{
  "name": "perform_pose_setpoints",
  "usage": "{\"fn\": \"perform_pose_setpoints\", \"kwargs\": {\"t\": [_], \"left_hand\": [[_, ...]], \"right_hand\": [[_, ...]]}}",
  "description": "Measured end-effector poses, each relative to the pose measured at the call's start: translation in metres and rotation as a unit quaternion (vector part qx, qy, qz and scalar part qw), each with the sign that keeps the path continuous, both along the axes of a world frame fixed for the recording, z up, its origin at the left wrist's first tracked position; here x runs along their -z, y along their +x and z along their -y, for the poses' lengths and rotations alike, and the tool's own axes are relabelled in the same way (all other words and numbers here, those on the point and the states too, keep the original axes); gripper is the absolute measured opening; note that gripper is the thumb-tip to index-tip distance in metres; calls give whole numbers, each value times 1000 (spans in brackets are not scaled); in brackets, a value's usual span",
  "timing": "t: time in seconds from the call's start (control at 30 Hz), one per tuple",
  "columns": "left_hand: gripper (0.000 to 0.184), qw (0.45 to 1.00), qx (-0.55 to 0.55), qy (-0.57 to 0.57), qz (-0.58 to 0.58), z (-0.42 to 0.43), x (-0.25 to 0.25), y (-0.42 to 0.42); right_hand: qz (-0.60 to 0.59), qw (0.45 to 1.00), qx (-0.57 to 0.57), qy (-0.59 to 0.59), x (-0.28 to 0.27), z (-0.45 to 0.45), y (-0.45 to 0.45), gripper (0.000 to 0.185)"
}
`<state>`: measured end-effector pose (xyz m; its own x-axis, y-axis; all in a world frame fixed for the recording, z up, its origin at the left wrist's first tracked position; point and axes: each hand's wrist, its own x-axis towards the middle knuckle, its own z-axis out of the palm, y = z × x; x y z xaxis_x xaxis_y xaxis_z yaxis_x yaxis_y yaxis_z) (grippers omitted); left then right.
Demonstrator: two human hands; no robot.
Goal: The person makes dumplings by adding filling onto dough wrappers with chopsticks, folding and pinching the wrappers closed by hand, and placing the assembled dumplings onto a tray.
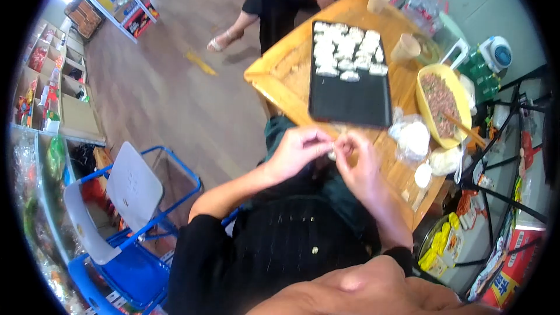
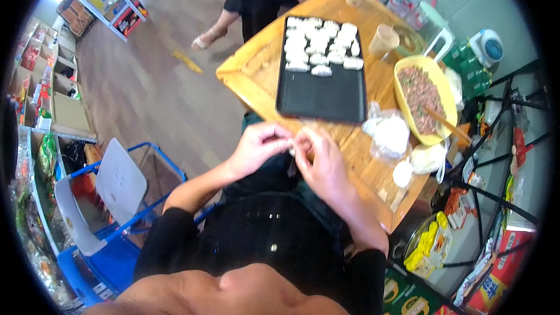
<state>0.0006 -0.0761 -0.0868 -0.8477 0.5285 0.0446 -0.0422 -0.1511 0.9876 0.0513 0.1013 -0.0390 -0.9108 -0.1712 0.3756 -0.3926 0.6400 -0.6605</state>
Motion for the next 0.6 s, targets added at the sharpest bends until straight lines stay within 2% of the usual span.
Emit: {"fn": "perform_pose_setpoints", "kwargs": {"t": [0.07, 0.1, 0.17, 0.4, 0.6], "left_hand": [[10, 999, 14, 47, -4, 2, 4, -1], [10, 997, 32, 60, 33, 5, 3, -2], [11, 999, 35, 37, 4, 9, 3, -2], [8, 998, -8, 13, -66, 12, -2, 0], [10, 998, 4, 7, -62, 15, 5, -1]], "right_hand": [[-86, 996, -36, 11, -1, 0, -1, 39], [-100, 994, -38, 13, -1, -1, -2, 39], [-103, 991, -72, 38, 0, -3, -3, 46], [-102, 992, -66, 22, 1, 0, -3, 46], [-90, 993, -68, 20, 3, 1, -3, 46]]}}
